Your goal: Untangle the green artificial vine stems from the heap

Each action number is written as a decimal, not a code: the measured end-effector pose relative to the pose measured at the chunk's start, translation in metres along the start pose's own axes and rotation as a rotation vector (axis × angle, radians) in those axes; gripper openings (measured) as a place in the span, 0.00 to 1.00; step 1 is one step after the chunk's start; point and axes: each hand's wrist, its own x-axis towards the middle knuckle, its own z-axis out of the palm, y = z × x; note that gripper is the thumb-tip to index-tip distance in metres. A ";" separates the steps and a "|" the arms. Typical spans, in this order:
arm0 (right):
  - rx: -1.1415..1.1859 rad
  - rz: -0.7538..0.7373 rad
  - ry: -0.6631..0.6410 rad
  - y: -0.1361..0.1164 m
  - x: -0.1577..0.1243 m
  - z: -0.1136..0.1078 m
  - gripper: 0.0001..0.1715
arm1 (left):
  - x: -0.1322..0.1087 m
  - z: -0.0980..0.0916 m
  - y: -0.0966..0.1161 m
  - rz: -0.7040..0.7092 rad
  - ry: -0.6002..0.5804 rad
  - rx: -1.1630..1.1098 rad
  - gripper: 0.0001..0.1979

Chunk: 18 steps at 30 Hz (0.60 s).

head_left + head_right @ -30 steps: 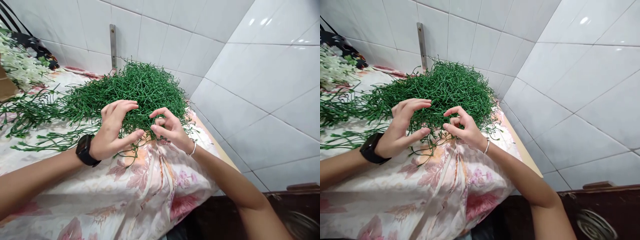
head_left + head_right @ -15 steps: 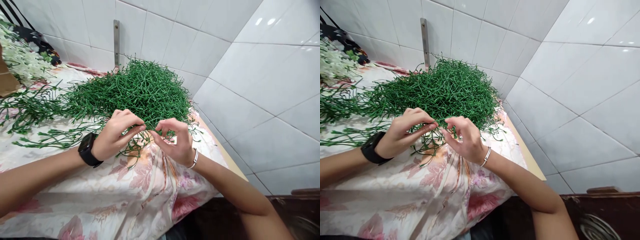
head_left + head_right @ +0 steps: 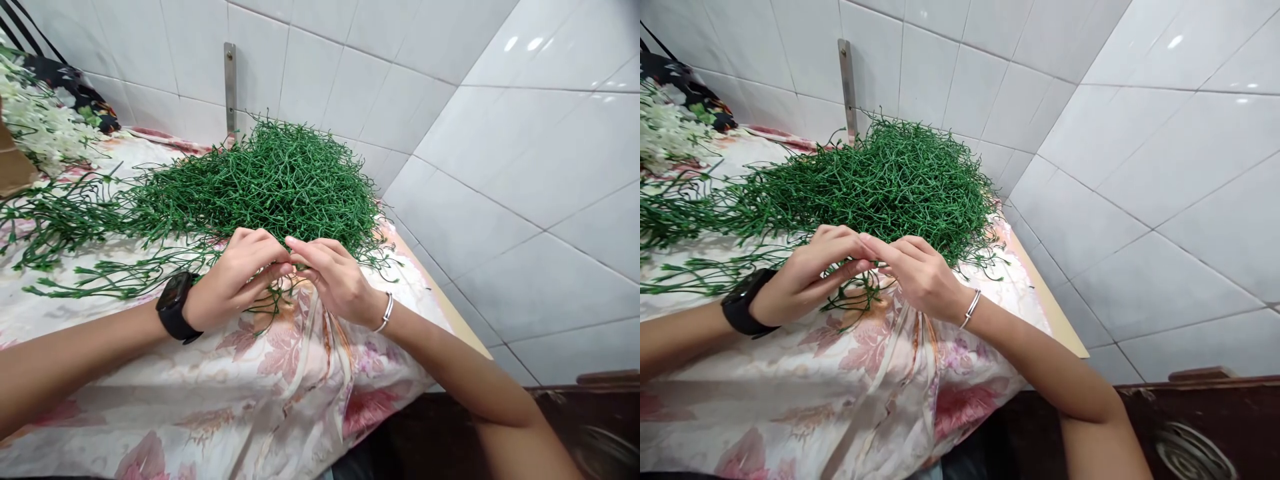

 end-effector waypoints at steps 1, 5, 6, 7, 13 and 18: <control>0.004 0.004 -0.007 0.001 0.000 0.000 0.28 | 0.000 0.001 0.000 -0.007 0.001 -0.006 0.07; 0.072 0.009 -0.001 0.004 -0.001 -0.001 0.25 | 0.001 0.004 -0.001 -0.025 -0.035 0.001 0.06; 0.110 0.034 0.003 0.004 -0.001 -0.002 0.22 | 0.001 0.004 -0.003 -0.019 -0.064 0.008 0.07; 0.165 0.081 0.000 0.003 -0.001 -0.003 0.19 | 0.001 0.005 -0.004 -0.007 -0.101 0.015 0.08; 0.923 0.519 -0.030 -0.010 0.004 -0.010 0.06 | 0.000 0.011 -0.010 0.127 -0.191 0.054 0.10; 1.234 0.740 0.082 -0.008 0.009 -0.011 0.12 | -0.001 0.019 -0.005 0.042 -0.066 0.047 0.10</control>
